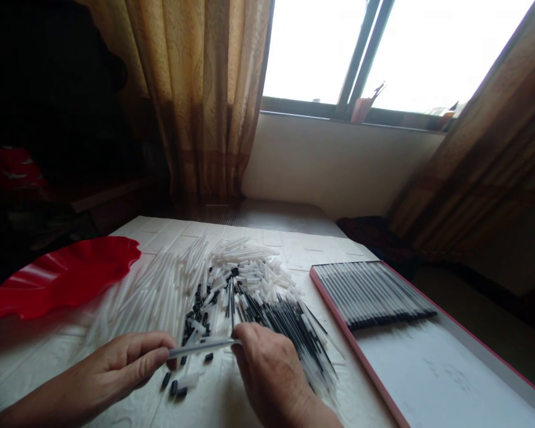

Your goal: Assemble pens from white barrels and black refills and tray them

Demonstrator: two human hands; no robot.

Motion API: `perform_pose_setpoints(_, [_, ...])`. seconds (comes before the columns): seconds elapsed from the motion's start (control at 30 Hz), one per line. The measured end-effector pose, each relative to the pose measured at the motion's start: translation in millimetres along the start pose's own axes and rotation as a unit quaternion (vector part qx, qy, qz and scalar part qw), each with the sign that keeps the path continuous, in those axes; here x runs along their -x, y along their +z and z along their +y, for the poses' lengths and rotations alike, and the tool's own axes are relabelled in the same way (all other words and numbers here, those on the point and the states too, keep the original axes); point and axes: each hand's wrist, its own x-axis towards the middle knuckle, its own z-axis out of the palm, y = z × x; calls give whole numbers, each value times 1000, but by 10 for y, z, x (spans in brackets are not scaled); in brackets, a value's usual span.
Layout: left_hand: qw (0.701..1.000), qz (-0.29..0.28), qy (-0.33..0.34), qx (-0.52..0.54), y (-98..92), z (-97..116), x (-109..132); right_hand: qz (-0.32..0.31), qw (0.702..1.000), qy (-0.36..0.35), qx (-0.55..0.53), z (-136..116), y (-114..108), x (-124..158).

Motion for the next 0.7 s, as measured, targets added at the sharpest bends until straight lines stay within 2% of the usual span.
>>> perform_pose_setpoints(0.1, [1000,0,-20,-22,-25,-21,-9,0,987,75,-145,65,-220,28])
perform_pose_setpoints(0.2, [999,0,-34,-35,-28,-28,-20,-15,967,102,-233,77,-334,31])
perform_pose_setpoints(0.4, [997,-4,-50,-54,-11,-81,-18,-36,964,106,-241,46,-330,21])
perform_pose_setpoints(0.7, [997,3,-31,-64,-30,-117,-12,-54,964,96,-243,42,-374,26])
